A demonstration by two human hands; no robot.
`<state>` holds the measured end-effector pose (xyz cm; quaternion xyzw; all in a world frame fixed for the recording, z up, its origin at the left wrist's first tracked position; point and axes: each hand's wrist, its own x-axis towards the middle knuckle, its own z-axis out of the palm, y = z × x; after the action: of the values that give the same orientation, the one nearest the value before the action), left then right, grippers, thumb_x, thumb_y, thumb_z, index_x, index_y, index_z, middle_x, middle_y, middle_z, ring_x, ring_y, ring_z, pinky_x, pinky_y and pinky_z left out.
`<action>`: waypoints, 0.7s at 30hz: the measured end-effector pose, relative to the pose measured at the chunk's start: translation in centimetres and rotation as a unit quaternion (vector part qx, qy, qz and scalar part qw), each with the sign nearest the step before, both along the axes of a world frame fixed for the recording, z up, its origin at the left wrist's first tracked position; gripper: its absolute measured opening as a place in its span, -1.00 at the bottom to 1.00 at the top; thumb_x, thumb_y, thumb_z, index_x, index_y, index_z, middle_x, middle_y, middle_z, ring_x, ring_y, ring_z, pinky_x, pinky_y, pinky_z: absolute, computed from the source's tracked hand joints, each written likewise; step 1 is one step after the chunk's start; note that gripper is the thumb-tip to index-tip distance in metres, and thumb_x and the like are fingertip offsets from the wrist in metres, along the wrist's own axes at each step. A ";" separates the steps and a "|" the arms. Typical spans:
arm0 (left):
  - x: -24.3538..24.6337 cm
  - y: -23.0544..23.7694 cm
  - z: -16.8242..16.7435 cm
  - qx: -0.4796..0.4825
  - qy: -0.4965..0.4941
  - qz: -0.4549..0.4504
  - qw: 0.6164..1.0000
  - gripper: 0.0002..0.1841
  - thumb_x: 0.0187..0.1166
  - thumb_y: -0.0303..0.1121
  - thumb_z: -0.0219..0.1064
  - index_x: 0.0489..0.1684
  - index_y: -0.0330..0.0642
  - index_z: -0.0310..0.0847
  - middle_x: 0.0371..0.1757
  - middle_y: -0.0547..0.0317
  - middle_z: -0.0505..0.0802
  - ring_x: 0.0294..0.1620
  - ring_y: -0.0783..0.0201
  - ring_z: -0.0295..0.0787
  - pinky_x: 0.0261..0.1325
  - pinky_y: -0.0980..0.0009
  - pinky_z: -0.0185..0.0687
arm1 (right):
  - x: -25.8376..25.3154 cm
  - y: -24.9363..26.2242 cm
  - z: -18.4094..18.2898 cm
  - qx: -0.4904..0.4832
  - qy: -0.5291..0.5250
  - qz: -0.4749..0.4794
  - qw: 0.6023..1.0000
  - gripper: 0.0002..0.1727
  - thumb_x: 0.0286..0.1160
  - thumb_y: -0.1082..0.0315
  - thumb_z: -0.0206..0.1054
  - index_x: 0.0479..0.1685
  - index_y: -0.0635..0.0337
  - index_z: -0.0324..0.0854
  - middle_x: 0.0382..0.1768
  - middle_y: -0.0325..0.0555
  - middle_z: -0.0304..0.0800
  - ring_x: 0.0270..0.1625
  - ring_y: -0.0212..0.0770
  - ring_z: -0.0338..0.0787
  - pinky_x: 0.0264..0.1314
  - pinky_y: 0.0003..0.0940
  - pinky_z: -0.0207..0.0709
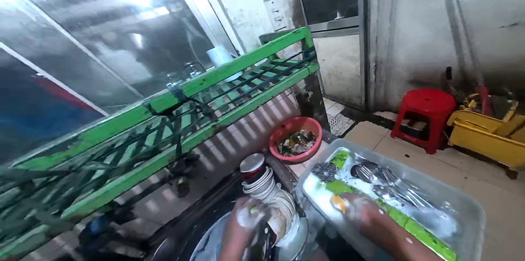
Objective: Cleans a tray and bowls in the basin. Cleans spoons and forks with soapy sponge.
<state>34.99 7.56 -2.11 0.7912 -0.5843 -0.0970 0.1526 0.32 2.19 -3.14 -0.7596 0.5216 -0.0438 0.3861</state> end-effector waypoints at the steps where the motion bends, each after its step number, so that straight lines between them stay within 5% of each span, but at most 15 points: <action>1: 2.1 1.3 -0.9 0.035 -0.001 0.020 0.999 -0.61 0.61 -0.14 0.37 0.15 -0.27 0.81 0.39 -0.28 0.73 0.45 -0.19 0.66 0.53 -0.15 0.51 | 0.3 -0.1 -0.4 0.011 0.013 0.022 1.000 -0.47 0.66 0.12 0.20 0.58 0.07 0.51 0.41 0.15 0.69 0.50 0.13 0.65 0.55 0.20 0.45; 5: 3.3 0.7 -1.6 0.043 0.004 0.039 0.998 -0.58 0.70 -0.13 0.28 0.13 -0.36 0.77 0.28 -0.26 0.80 0.39 -0.15 0.71 0.52 -0.12 0.52 | 1.8 0.8 -2.9 -0.028 0.036 0.072 0.996 -0.57 0.76 0.11 0.12 0.37 0.15 0.65 0.19 0.21 0.81 0.29 0.22 0.79 0.35 0.28 0.59; 8: -3.2 -3.3 2.3 -0.014 0.029 -0.085 0.996 -0.63 0.73 -0.24 0.23 0.19 -0.36 0.78 0.36 -0.22 0.77 0.50 -0.05 0.64 0.65 0.05 0.42 | 2.1 0.4 -4.1 0.033 0.065 0.099 0.992 -0.53 0.82 0.11 0.05 0.55 0.11 0.51 0.34 0.23 0.72 0.43 0.23 0.70 0.48 0.29 0.49; 12: -13.7 -7.5 4.5 0.004 0.114 -0.284 0.952 -0.67 0.72 -0.25 0.22 0.10 -0.29 0.83 0.30 -0.08 0.82 0.43 0.11 0.69 0.61 0.18 0.48 | 0.8 -1.3 -2.4 0.090 0.032 0.117 0.988 -0.53 0.70 0.24 0.24 0.52 0.21 0.57 0.37 0.33 0.68 0.48 0.32 0.63 0.54 0.37 0.38; 17: -21.0 -8.4 2.0 0.127 0.102 -0.412 0.896 -0.72 0.64 -0.30 0.27 -0.01 -0.36 0.78 0.20 -0.20 0.81 0.29 -0.08 0.74 0.40 -0.09 0.60 | -6.4 -1.8 7.5 0.124 -0.003 -0.047 0.991 -0.61 0.72 0.24 0.20 0.43 0.10 0.67 0.33 0.24 0.71 0.40 0.17 0.67 0.51 0.22 0.41; 21: -26.1 -4.7 3.6 0.290 -0.038 -0.396 0.871 -0.52 0.73 0.00 0.20 0.04 -0.31 0.76 0.21 -0.24 0.81 0.32 -0.20 0.73 0.35 -0.24 0.59 | -12.9 -1.9 6.7 0.080 -0.007 -0.167 0.983 -0.60 0.72 0.28 0.25 0.48 0.08 0.62 0.36 0.23 0.69 0.43 0.17 0.65 0.53 0.20 0.40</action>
<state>8.90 2.90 1.49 0.5055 -0.7995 -0.2840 -0.1568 -12.57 0.28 3.60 -0.6280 0.6406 -0.0712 0.4360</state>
